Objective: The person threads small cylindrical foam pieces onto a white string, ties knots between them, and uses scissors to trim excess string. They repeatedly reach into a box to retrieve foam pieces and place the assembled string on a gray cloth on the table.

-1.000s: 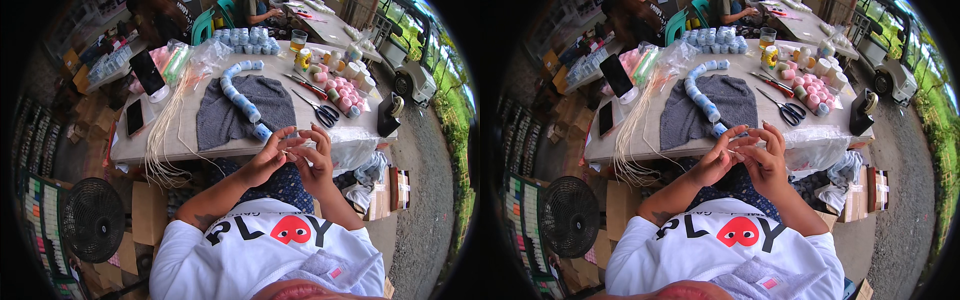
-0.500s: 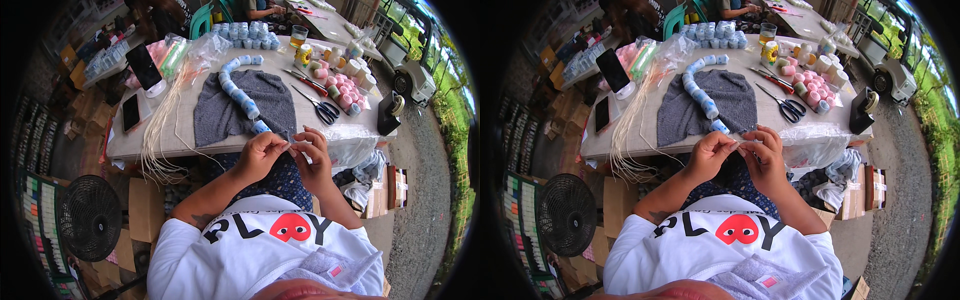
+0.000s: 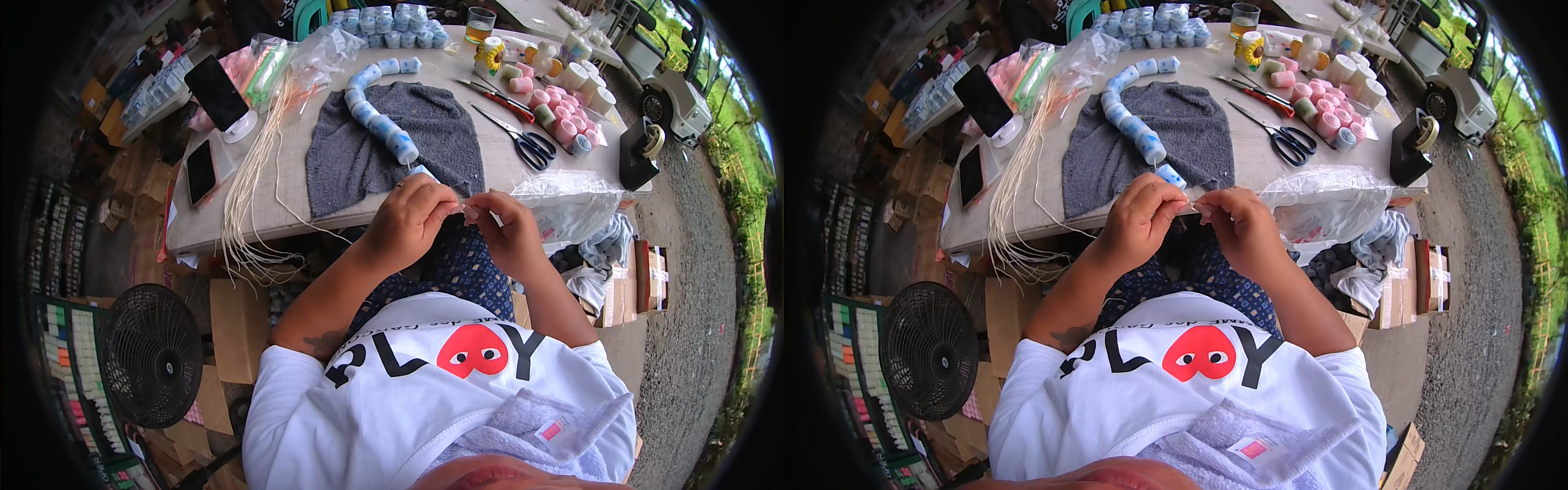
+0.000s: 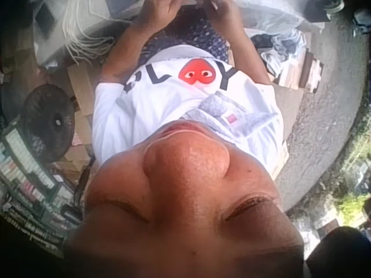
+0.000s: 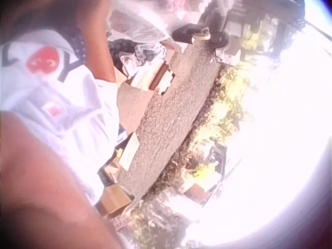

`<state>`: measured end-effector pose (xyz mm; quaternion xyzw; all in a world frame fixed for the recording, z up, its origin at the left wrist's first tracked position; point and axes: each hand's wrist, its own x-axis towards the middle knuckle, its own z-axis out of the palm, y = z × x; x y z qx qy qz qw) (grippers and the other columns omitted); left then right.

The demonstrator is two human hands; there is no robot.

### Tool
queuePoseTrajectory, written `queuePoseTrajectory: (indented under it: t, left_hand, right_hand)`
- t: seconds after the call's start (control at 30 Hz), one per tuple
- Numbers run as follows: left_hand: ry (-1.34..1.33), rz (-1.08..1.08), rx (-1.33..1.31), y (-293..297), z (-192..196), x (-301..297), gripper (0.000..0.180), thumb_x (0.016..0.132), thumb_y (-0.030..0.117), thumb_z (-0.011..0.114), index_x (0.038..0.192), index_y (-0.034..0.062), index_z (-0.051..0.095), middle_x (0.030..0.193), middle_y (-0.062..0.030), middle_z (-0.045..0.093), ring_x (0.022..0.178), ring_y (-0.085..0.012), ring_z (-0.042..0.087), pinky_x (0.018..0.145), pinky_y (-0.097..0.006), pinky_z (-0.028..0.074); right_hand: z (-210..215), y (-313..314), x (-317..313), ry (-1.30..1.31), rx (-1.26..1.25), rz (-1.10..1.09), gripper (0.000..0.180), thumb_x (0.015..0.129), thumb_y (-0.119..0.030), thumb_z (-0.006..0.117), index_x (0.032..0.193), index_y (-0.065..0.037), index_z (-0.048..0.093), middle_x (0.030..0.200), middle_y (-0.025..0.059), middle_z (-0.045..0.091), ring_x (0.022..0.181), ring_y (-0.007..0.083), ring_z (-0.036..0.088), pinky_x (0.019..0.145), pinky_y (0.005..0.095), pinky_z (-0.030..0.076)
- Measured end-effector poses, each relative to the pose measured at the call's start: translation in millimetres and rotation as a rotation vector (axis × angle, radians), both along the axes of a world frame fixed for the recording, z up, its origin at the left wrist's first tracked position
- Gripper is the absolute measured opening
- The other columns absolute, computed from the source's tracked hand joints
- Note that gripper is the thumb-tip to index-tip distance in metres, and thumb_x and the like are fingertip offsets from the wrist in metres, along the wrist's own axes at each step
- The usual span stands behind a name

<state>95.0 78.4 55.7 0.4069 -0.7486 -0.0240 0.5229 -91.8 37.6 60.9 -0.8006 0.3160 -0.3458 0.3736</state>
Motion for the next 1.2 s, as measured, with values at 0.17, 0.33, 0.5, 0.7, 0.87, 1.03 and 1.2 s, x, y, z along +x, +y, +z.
queuePoseTrajectory:
  t: [0.17,0.33,0.5,0.7,0.87,1.03,1.2]
  left_hand:
    - [0.443,-0.284,0.323,-12,-15,0,0.006,0.094,0.010,0.055,0.096,0.0051,0.054,0.082,-0.0033,0.056,0.074,-0.0103,0.055,0.068,-0.026,0.046]
    - [0.845,-0.590,0.515,-3,-20,-14,0.019,0.101,0.020,0.041,0.113,0.0060,0.047,0.093,-0.0015,0.055,0.082,-0.0054,0.051,0.075,-0.022,0.043]
    - [0.838,-0.447,0.478,4,-21,-19,0.022,0.101,0.020,0.040,0.111,0.0043,0.051,0.095,-0.0008,0.054,0.079,-0.0039,0.046,0.077,-0.021,0.041]
    - [0.863,-0.388,0.419,-3,-38,-13,0.018,0.099,0.018,0.046,0.098,0.0037,0.056,0.093,-0.0033,0.055,0.082,-0.0058,0.052,0.074,-0.023,0.044]
    - [0.793,-0.275,0.330,-1,-24,-16,0.013,0.095,0.014,0.054,0.093,0.0016,0.058,0.091,-0.0031,0.051,0.078,-0.0066,0.053,0.068,-0.022,0.046]
    - [0.734,-0.220,0.251,4,-14,-24,0.010,0.093,0.011,0.057,0.092,0.0010,0.058,0.089,-0.0034,0.050,0.073,-0.0072,0.053,0.064,-0.020,0.046]
    - [0.482,-0.027,0.222,8,-25,-16,0.006,0.094,0.007,0.054,0.092,0.0007,0.055,0.091,-0.0032,0.047,0.079,-0.0080,0.055,0.068,-0.019,0.047]
  right_hand:
    - [6,-3,6,-0.385,0.613,0.277,0.013,0.088,-0.002,0.059,0.101,0.000,0.060,0.086,0.0086,0.064,0.085,0.0131,0.060,0.078,0.0253,0.047]
    - [7,-2,12,-0.194,0.043,0.163,0.013,0.085,-0.001,0.061,0.098,-0.001,0.059,0.085,0.0068,0.062,0.080,0.0190,0.059,0.079,0.0312,0.044]
    - [6,0,25,-0.082,-0.494,0.011,0.016,0.081,0.002,0.061,0.096,-0.005,0.059,0.079,0.0053,0.059,0.076,0.0233,0.057,0.086,0.0381,0.038]
    - [4,10,35,-0.050,-0.201,-0.049,0.018,0.084,-0.004,0.062,0.102,-0.002,0.060,0.088,0.0059,0.063,0.080,0.0229,0.060,0.083,0.0362,0.042]
    - [13,0,16,-0.435,0.606,0.323,0.024,0.094,-0.011,0.056,0.112,0.004,0.058,0.101,0.0072,0.064,0.093,0.0154,0.061,0.087,0.0278,0.047]
    - [12,-2,7,-0.378,0.584,0.362,0.022,0.095,-0.008,0.053,0.112,0.005,0.057,0.103,0.0082,0.064,0.097,0.0135,0.060,0.088,0.0259,0.048]
    - [8,-3,13,-0.333,0.506,0.317,0.015,0.092,-0.004,0.056,0.104,0.004,0.061,0.095,0.0064,0.066,0.092,0.0141,0.062,0.084,0.0263,0.049]
